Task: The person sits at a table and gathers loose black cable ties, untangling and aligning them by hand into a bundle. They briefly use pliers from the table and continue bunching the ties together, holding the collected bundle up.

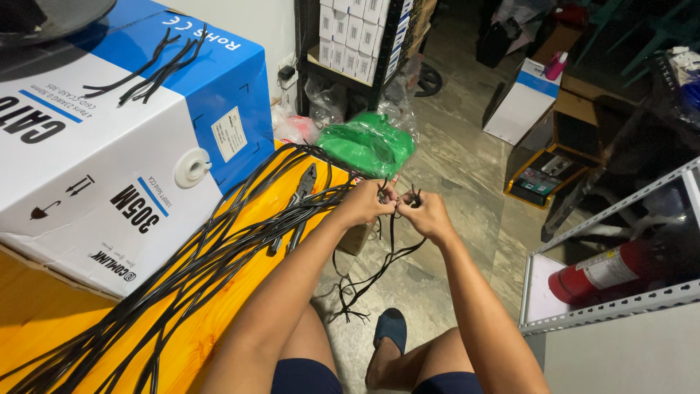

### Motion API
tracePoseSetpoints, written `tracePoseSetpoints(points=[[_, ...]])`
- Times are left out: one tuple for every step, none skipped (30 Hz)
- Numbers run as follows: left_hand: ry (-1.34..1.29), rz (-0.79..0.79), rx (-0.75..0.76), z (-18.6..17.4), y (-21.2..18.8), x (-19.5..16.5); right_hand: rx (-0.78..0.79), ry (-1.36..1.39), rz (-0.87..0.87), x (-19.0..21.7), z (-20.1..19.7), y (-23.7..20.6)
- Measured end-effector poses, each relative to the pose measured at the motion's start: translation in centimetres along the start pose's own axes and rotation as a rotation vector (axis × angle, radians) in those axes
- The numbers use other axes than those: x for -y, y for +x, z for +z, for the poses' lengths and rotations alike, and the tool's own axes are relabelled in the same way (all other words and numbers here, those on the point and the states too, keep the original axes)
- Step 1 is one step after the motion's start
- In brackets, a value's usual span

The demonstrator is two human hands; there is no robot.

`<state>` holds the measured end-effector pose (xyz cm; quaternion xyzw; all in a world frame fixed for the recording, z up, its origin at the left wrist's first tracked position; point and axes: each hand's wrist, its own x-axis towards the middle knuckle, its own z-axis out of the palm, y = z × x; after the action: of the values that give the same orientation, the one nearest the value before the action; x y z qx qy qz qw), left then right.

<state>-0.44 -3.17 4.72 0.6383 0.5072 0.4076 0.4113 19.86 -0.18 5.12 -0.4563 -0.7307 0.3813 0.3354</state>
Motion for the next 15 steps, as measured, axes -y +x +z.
tracePoseSetpoints(points=[[0.013,0.073,-0.010,0.0,0.0,-0.1,0.014,0.036,0.006,-0.1,0.0,0.0],[0.027,0.147,-0.021,0.1,0.0,-0.1,0.027,0.072,0.010,-0.2,0.0,-0.1],[0.042,0.222,-0.032,0.2,0.1,-0.1,0.040,0.107,0.014,-0.3,0.0,-0.1],[0.007,0.229,-0.023,0.3,0.1,0.0,0.053,0.145,0.009,-0.4,0.0,-0.1],[-0.027,0.236,-0.015,0.5,0.1,0.1,0.066,0.183,0.003,-0.5,0.1,-0.1],[-0.061,0.243,-0.007,0.6,0.2,0.3,0.079,0.221,-0.003,-0.7,0.1,-0.1],[-0.042,0.249,-0.015,0.7,0.3,0.4,0.076,0.257,0.076,-0.8,0.2,0.0],[-0.023,0.255,-0.023,0.7,0.3,0.6,0.073,0.294,0.154,-1.0,0.2,0.0],[-0.004,0.262,-0.031,0.8,0.3,0.7,0.071,0.330,0.231,-1.1,0.2,0.1],[-0.031,0.258,-0.031,0.8,0.3,0.8,0.084,0.406,0.255,-1.2,0.3,0.2],[-0.059,0.255,-0.031,0.9,0.3,0.9,0.097,0.482,0.279,-1.4,0.3,0.3],[-0.086,0.252,-0.031,1.0,0.4,0.9,0.109,0.557,0.302,-1.6,0.3,0.4],[-0.118,0.260,-0.027,1.0,0.4,1.0,0.110,0.578,0.322,-1.8,0.4,0.5],[-0.150,0.269,-0.024,1.1,0.5,1.0,0.111,0.599,0.340,-2.0,0.4,0.6],[-0.182,0.277,-0.021,1.2,0.5,1.1,0.112,0.621,0.359,-2.3,0.4,0.7]])
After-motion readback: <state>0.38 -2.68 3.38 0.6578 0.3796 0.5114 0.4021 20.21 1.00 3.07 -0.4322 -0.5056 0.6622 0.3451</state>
